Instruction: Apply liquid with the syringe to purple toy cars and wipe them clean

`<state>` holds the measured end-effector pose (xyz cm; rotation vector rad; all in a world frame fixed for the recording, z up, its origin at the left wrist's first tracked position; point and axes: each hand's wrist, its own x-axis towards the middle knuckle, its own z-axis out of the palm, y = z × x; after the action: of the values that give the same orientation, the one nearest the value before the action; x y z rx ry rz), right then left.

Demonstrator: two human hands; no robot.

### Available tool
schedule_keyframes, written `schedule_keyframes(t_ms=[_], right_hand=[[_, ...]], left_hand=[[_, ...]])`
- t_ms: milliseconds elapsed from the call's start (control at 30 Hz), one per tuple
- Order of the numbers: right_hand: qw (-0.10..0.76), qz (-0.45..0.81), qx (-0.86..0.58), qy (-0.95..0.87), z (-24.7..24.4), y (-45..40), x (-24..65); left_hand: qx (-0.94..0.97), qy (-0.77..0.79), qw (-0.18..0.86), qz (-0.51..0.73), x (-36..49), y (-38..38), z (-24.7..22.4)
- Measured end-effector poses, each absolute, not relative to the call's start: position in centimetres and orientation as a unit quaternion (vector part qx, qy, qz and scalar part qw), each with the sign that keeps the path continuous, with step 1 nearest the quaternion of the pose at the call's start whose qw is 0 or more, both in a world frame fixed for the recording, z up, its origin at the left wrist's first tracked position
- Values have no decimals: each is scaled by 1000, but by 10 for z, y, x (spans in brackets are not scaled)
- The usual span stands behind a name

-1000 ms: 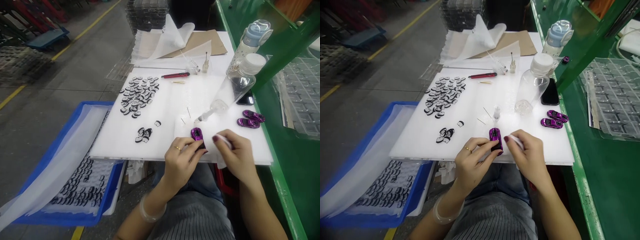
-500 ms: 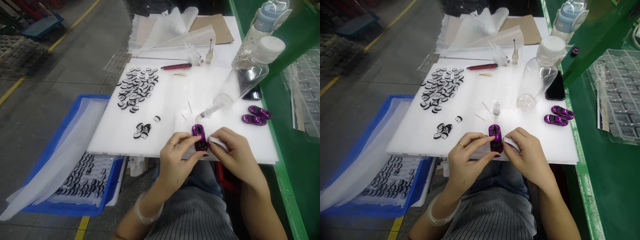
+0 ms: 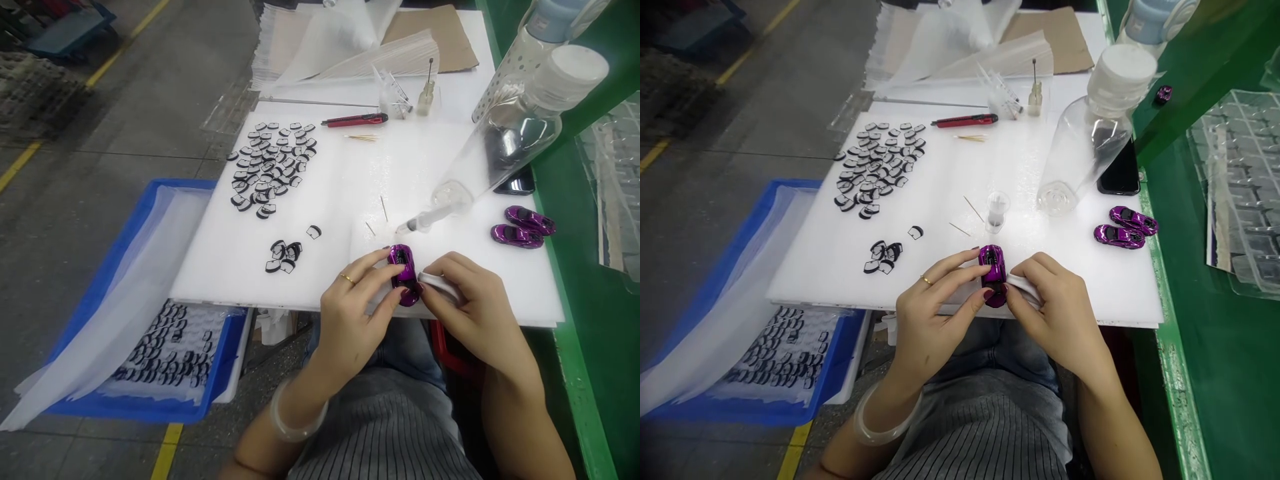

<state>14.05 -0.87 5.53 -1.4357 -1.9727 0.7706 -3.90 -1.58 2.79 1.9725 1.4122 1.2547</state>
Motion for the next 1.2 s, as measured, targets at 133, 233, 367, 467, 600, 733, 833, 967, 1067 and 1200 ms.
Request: schedule_keyframes(t_ms=[133,233,367,467,600,733,833,967,1067,1200], right_hand=[[286,283,-540,-739,56,-9,139],[289,281,-539,-739,55,-9,139],[291,292,-534,-738,54,-9,141],[296,295,-530,-738,53,-10,142],[318,291,-532,-729,51,-11,143],[335,296,-532,-719,49,-12,144],[349,296,-534,-711,47,-12,144],[407,289,-535,-681,39,-16,143],[478,293,-525,-640,36,-21,145],[548,214,-521,-618,38,-24,161]], left_hand=[[704,508,210,450,-39,-14,28],[703,507,209,452,-39,-14,27],[707,504,205,452,-40,-15,25],[710,503,199,451,-40,-15,24],[715,494,188,458,-41,-15,21],[728,466,183,469,-44,-15,18],[741,452,155,471,-43,-17,15],[740,453,147,475,-39,-21,18],[721,458,195,482,-48,-20,27],[662,566,188,454,-89,-9,37]])
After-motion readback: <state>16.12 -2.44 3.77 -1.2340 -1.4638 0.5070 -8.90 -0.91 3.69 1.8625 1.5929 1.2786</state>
